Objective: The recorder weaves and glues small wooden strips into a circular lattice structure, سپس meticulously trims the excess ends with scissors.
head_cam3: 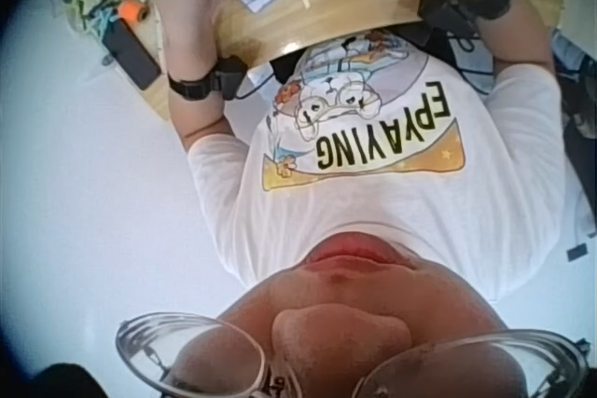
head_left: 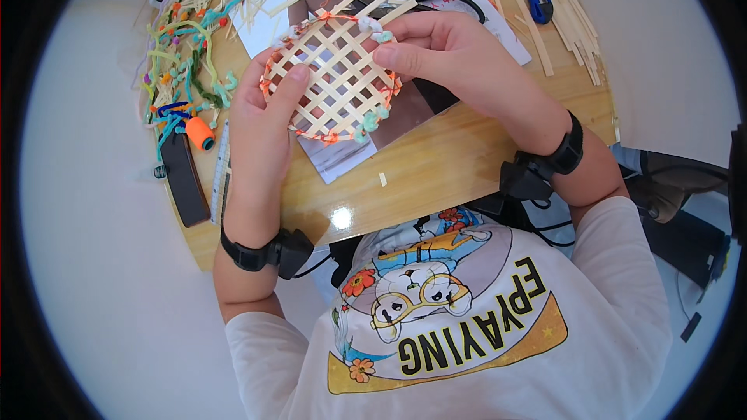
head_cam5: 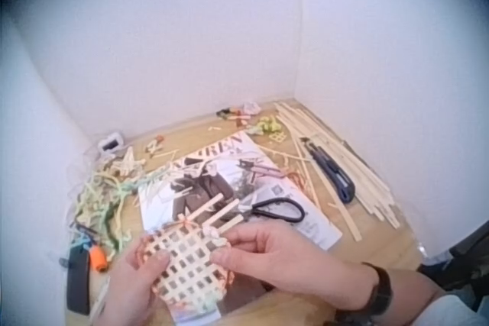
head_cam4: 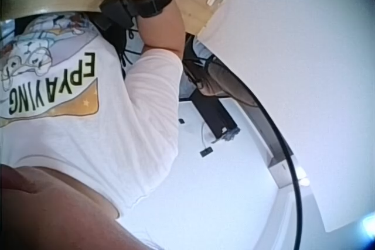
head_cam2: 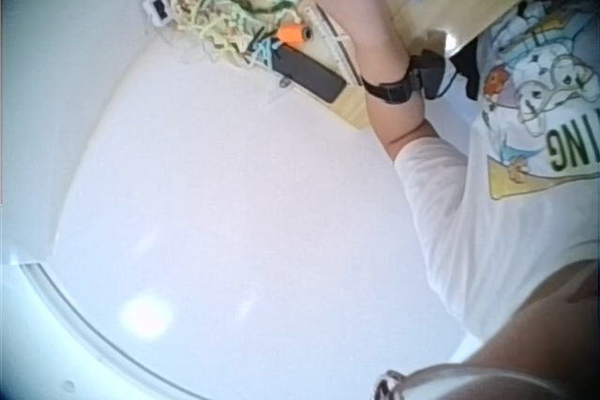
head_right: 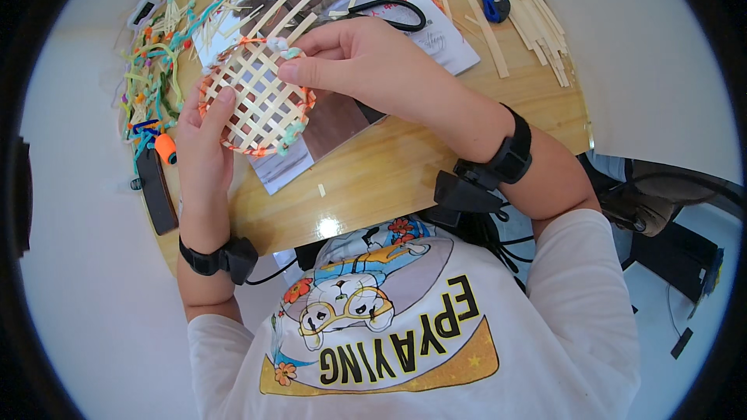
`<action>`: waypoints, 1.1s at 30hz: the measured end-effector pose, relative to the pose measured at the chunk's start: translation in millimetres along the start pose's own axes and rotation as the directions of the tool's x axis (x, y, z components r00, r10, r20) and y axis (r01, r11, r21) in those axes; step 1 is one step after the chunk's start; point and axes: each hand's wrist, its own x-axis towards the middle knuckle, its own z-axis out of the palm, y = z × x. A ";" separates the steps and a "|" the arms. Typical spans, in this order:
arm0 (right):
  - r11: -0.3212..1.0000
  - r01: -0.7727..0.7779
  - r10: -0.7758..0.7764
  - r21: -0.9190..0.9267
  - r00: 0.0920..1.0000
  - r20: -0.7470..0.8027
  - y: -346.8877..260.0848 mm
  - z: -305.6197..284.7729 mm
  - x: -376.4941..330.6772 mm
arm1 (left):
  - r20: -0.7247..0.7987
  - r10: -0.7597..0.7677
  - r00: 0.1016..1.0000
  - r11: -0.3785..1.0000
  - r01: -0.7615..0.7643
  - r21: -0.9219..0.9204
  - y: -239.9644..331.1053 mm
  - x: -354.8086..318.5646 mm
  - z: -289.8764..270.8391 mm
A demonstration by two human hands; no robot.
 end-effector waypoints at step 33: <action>0.196 0.019 -0.214 -0.981 0.977 -0.024 2.6 -48.2 6.7 | -0.169 0.206 0.964 0.978 -0.197 0.071 8.8 -1.2 -8.1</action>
